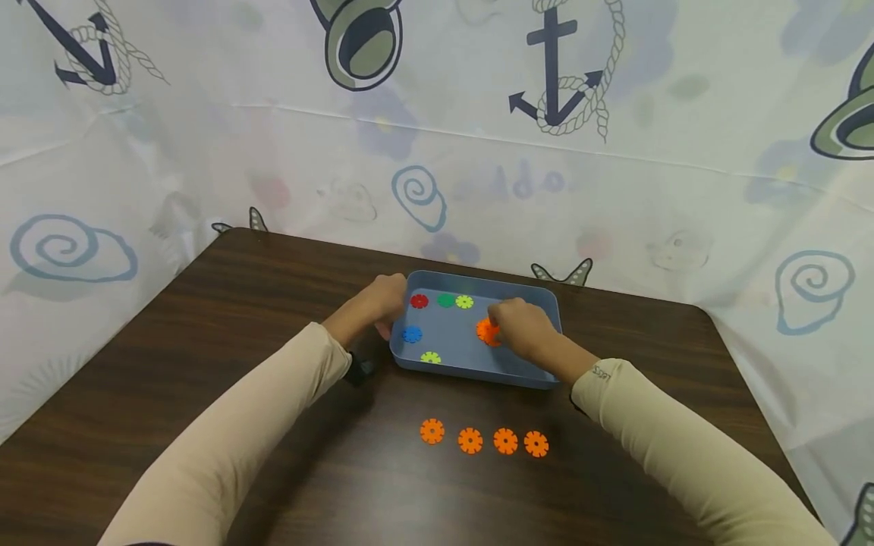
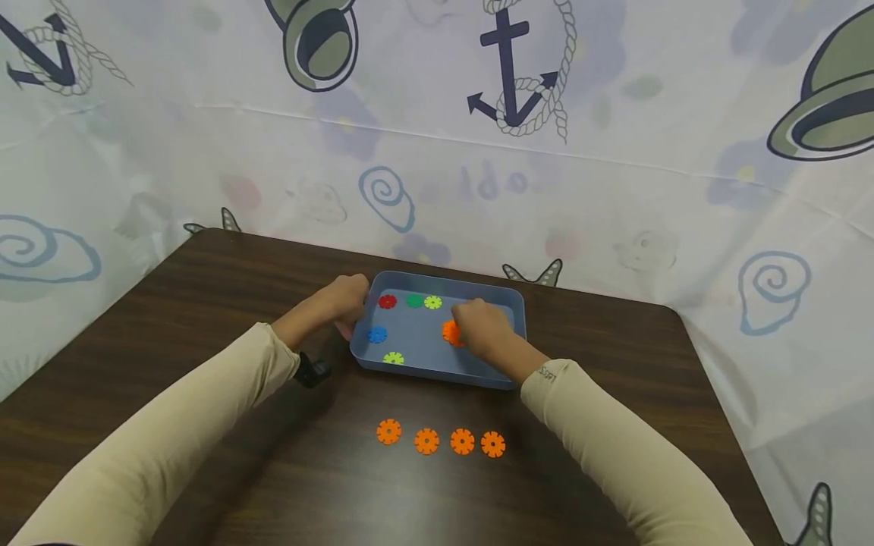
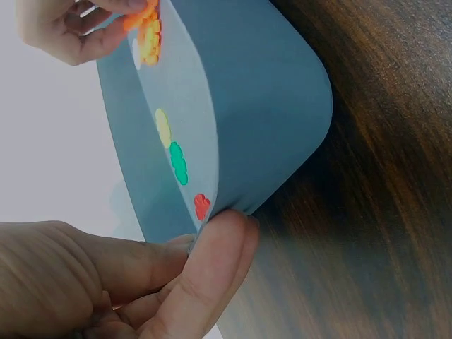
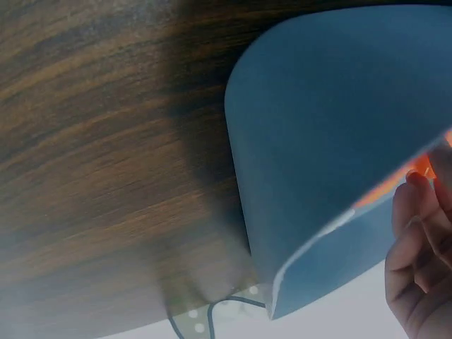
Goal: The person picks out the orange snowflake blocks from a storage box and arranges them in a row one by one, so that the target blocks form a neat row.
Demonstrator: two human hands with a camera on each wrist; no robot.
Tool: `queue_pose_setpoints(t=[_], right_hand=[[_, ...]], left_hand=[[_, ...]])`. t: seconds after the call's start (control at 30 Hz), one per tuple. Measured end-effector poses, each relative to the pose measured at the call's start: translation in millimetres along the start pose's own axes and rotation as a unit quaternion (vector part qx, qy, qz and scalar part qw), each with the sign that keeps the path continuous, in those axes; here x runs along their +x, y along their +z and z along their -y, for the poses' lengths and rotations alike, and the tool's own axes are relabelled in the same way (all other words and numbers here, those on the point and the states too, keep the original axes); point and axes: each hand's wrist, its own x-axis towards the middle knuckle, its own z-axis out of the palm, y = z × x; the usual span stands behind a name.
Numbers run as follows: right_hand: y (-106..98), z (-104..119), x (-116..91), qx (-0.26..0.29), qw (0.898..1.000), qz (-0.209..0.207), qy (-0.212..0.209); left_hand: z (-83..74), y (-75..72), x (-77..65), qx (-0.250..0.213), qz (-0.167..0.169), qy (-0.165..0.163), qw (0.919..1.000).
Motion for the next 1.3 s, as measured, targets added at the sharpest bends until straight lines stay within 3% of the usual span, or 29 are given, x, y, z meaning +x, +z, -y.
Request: queue_pose_setpoints(t=[0.23,0.43,1.0,1.3], right_hand=[[-15.0,-5.5,-18.0,0.081,0.997,-0.014,0.007],[-29.1,-11.3,-38.5,0.111,0.993,-0.034,0.006],[-38.6,-16.5,-83.3,0.122,0.992,-0.026,-0.014],[-44.6,-18.7,-104.0,0.098,0.995,-0.022,-0.024]], left_hand=[[0.4,-1.6,-0.9,0.002,0.009,0.003,1.0],[1.6,-2.8,-1.8,0.015,-0.002,0.011,0.9998],[-0.4,-1.8,-0.9,0.003,0.008,0.01,0.9999],[-3.1,-2.4,1.4,0.01,0.011,0.001,0.9999]])
